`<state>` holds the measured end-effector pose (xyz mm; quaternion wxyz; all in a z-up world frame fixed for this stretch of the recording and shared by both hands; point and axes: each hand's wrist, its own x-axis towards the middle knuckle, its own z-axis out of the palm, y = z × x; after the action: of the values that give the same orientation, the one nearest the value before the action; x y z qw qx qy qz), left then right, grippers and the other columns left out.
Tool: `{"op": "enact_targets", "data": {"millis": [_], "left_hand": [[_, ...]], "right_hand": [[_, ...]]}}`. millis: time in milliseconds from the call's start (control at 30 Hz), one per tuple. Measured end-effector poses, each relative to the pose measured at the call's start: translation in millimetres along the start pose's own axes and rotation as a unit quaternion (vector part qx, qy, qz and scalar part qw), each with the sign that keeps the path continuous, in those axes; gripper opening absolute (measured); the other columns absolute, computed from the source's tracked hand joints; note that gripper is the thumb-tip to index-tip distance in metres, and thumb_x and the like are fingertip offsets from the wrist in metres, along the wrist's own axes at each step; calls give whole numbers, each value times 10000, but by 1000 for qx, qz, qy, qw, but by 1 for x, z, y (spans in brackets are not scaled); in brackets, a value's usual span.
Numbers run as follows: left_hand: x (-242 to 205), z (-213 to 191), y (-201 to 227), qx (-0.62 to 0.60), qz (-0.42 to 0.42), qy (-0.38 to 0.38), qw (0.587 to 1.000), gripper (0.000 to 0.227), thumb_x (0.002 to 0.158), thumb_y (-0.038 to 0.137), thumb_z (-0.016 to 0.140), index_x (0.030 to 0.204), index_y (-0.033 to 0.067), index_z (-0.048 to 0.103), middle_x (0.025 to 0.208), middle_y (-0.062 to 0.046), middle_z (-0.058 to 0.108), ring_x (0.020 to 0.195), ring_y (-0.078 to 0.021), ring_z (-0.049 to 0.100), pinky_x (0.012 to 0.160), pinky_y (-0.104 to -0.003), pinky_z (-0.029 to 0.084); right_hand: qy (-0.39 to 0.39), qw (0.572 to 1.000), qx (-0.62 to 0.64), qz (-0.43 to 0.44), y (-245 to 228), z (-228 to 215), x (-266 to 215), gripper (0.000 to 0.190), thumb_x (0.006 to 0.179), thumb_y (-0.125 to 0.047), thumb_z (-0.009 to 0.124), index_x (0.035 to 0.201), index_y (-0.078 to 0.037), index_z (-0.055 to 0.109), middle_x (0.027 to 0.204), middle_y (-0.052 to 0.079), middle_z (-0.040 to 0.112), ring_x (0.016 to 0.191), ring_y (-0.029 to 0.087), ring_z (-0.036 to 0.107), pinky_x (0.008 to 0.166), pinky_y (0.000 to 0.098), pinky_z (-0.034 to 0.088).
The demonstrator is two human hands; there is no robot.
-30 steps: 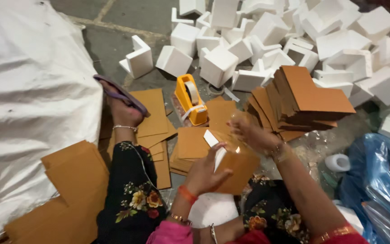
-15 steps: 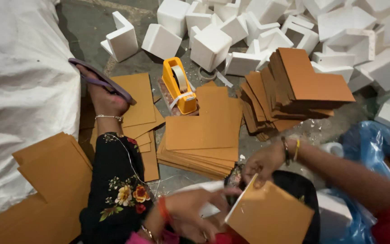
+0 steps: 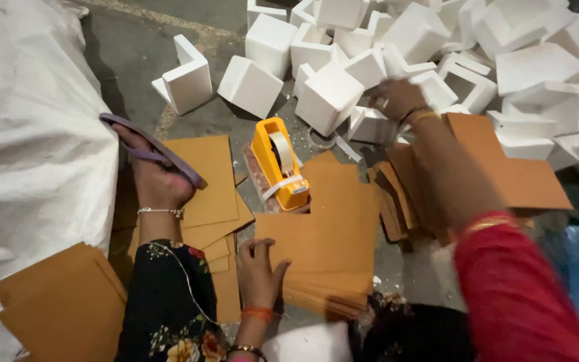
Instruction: The person sits on the floor and assembles small white boxes by inserting them into brown cardboard sleeves. They use a tape dispenser to secure the cardboard sleeves around the white boxes and place the finished items aside.
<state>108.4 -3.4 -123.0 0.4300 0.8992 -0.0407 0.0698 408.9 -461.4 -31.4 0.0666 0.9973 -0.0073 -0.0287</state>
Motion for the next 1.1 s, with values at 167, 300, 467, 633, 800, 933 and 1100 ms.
{"op": "enact_targets", "data": {"millis": [167, 300, 467, 633, 800, 933, 1100], "left_hand": [[18, -4, -33, -84, -59, -81, 991, 620, 641, 140, 904, 1207, 159, 651, 1188, -128, 617, 1149, -353, 581, 963, -425, 498], [18, 5, -54, -111, -20, -78, 991, 674, 634, 109, 885, 1260, 173, 644, 1230, -126, 634, 1172, -350, 593, 991, -415, 497], [17, 6, -53, -67, 8, -55, 996, 724, 628, 77, 893, 1297, 157, 628, 1223, -172, 607, 1178, -395, 537, 1017, -453, 433], [14, -8, -50, -88, 32, -15, 996, 699, 694, 36, 829, 1347, 75, 582, 1340, -181, 607, 1237, -406, 543, 1054, -447, 440], [9, -26, -36, -63, 30, 30, 997, 653, 706, 50, 836, 1313, 83, 598, 1314, -137, 661, 1222, -358, 607, 1038, -440, 460], [9, -40, -17, -74, 39, 58, 995, 641, 724, 32, 815, 1321, 100, 592, 1264, -147, 676, 1185, -366, 629, 988, -431, 495], [3, -63, 8, -177, 18, -12, 984, 728, 744, 49, 717, 1436, 154, 515, 1172, -149, 685, 1022, -323, 687, 871, -376, 550]], "right_hand": [[-123, 986, -83, 79, -14, 68, -7, 517, 766, -332, 807, 1259, -437, 692, 1634, 96, 261, 1509, 382, 147, 1156, 654, 100], [-118, 981, -139, 62, -11, 70, -13, 391, 965, -357, 635, 1343, -457, 650, 1621, 88, 373, 1513, 352, 287, 1193, 708, 148], [104, 983, -126, -78, -37, -23, -77, 557, 940, -77, 664, 1401, -389, 680, 1422, 146, 528, 1325, 342, 456, 1088, 525, 370], [205, 894, 397, -44, -83, -109, -257, 358, 904, -176, 715, 1258, -198, 668, 1234, 18, 640, 1007, 185, 620, 833, 274, 520], [121, 987, 33, -98, -124, -67, -345, 400, 831, -526, 783, 1002, -166, 817, 984, 81, 686, 966, 282, 614, 844, 436, 525], [57, 979, 178, -83, -154, -11, -341, 495, 952, -515, 674, 1184, -78, 673, 1271, 179, 646, 1063, 357, 654, 828, 467, 545], [76, 977, 198, -28, -186, -5, -338, 523, 909, -497, 676, 1262, -115, 627, 1106, 160, 697, 960, 377, 665, 798, 458, 532]]}}
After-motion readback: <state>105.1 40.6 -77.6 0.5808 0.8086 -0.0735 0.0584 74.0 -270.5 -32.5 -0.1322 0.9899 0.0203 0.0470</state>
